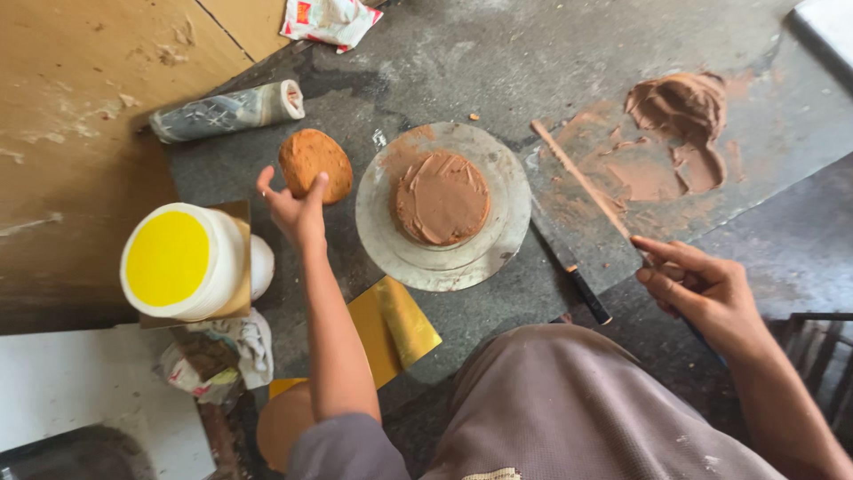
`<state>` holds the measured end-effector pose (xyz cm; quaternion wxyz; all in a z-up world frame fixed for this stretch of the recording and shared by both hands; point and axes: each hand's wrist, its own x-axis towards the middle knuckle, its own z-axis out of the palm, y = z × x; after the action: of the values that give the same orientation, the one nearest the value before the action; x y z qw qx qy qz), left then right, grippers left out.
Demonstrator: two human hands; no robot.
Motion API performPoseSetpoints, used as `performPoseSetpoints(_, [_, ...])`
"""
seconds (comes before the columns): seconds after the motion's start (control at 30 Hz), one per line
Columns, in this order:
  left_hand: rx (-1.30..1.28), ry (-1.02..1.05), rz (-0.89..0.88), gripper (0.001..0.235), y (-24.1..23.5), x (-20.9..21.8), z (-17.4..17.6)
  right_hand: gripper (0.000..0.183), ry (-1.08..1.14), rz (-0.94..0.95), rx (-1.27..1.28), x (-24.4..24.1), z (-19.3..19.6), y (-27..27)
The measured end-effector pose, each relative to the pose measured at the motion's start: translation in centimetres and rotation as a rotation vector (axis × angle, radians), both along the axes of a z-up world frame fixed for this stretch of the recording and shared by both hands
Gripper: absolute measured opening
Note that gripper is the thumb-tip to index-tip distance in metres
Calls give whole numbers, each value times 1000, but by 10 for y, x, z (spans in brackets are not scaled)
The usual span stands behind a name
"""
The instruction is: The person places a cake layer onto a rotating stand and spreads chocolate frosting on top. They then add a second cake layer, press it down, and continue to apply and smooth frosting over the top and sides of the cake using a spatula.
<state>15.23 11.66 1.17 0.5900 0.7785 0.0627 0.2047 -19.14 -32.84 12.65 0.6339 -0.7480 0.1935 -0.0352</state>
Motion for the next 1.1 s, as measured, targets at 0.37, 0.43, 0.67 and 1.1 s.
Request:
performPoseSetpoints(0.37, [467, 106, 166, 58, 5, -55, -7, 48, 35, 93, -17, 13, 7, 0])
performPoseSetpoints(0.43, [236, 136, 130, 60, 14, -68, 23, 47, 31, 100, -4, 9, 8, 3])
performPoseSetpoints(0.67, [-463, 38, -111, 59, -21, -111, 140, 47, 29, 77, 83, 18, 13, 8])
performPoseSetpoints(1.1, [-567, 426, -426, 72, -145, -111, 109, 46, -72, 83, 73, 6, 7, -1])
